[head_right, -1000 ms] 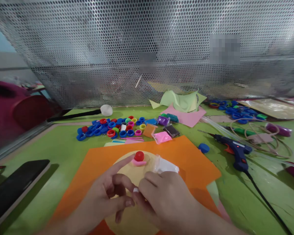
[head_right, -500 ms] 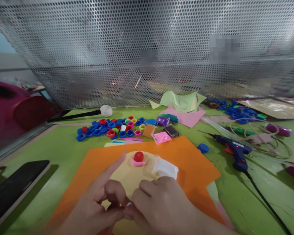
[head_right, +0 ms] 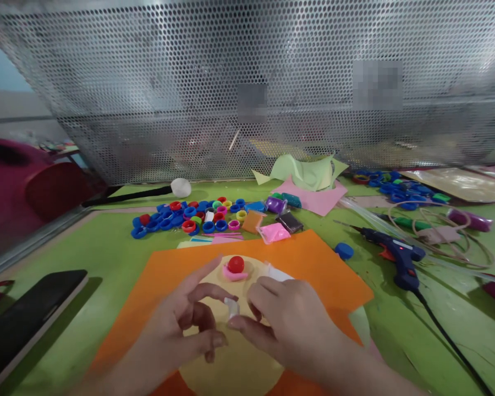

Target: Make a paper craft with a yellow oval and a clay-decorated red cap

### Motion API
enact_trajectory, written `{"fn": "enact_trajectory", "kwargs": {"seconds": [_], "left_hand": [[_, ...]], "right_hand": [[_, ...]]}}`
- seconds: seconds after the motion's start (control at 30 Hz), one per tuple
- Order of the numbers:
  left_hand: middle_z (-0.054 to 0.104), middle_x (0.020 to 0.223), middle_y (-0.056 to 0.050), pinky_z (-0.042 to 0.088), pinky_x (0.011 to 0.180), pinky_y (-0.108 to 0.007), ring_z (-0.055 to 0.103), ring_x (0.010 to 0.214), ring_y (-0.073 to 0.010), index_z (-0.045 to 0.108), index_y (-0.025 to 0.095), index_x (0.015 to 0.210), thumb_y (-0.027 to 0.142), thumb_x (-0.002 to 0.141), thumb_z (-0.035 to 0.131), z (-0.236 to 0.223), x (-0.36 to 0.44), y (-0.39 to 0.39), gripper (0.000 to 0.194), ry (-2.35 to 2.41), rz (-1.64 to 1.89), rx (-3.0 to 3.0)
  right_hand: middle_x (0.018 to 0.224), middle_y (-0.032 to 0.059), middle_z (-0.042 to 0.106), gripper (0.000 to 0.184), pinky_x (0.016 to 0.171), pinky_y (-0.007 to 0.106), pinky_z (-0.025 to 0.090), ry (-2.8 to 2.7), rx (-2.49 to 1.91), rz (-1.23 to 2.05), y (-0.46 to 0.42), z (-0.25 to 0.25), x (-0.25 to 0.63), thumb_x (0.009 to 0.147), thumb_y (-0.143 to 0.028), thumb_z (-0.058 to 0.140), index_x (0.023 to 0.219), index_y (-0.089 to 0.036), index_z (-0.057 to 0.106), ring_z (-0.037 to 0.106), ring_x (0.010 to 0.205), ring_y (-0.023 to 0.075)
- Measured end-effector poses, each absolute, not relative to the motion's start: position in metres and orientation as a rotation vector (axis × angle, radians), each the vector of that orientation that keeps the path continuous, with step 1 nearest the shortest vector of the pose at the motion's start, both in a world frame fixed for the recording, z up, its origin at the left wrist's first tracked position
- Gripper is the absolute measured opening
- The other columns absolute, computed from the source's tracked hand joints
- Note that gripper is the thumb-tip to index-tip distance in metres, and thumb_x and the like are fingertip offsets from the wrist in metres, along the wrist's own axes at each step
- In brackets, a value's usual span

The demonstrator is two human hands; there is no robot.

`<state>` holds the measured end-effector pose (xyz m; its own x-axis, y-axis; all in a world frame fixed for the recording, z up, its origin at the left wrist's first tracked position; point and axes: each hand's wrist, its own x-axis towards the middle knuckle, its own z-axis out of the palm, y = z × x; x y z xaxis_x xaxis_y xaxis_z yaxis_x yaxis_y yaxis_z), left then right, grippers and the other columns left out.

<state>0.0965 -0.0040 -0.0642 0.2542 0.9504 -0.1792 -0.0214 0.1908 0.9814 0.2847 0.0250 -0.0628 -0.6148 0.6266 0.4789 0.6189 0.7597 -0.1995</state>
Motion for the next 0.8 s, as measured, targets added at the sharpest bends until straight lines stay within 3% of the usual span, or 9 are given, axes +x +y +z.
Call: {"fn": "enact_trajectory", "kwargs": {"seconds": [0.27, 0.4, 0.53, 0.8], "left_hand": [[0.055, 0.067, 0.007, 0.048, 0.041, -0.019, 0.052, 0.044, -0.0070, 0.030, 0.034, 0.132, 0.022, 0.066, 0.072, -0.064, 0.102, -0.008, 0.079, 1.086, 0.830, 1.122], [0.053, 0.063, 0.008, 0.042, 0.033, -0.015, 0.047, 0.037, -0.0044, 0.033, 0.031, 0.130, 0.031, 0.067, 0.072, -0.067, 0.101, -0.009, 0.074, 1.090, 0.791, 1.147], [0.051, 0.065, 0.008, 0.042, 0.031, -0.014, 0.041, 0.037, -0.0034, 0.026, 0.033, 0.134, 0.029, 0.067, 0.071, -0.067, 0.101, -0.004, 0.080, 1.131, 0.811, 1.133], [0.059, 0.079, 0.003, 0.050, 0.044, -0.020, 0.048, 0.047, -0.0059, 0.028, 0.028, 0.133, 0.014, 0.063, 0.072, -0.069, 0.101, 0.003, 0.084, 1.077, 0.886, 1.094]], "right_hand": [[0.053, -0.0032, 0.052, 0.048, 0.042, 0.026, 0.020, -2.497, -0.745, -0.018, 0.017, -0.069, 0.275, 0.096, -0.030, 0.019, 0.061, -0.019, 0.049, 0.042, 0.045, 0.0098], [0.053, -0.0036, 0.052, 0.049, 0.042, 0.027, 0.018, -2.530, -0.657, -0.120, 0.018, -0.071, 0.273, 0.097, -0.025, 0.018, 0.060, -0.019, 0.050, 0.040, 0.043, 0.0100], [0.048, -0.0037, 0.048, 0.049, 0.042, 0.027, 0.018, -2.471, -0.722, -0.266, 0.021, -0.070, 0.274, 0.096, -0.021, 0.020, 0.056, -0.019, 0.048, 0.039, 0.041, 0.0100], [0.048, -0.0049, 0.047, 0.044, 0.040, 0.024, 0.020, -2.361, -0.995, -0.146, 0.026, -0.067, 0.284, 0.092, -0.041, 0.032, 0.056, -0.018, 0.045, 0.038, 0.038, 0.0074]]}}
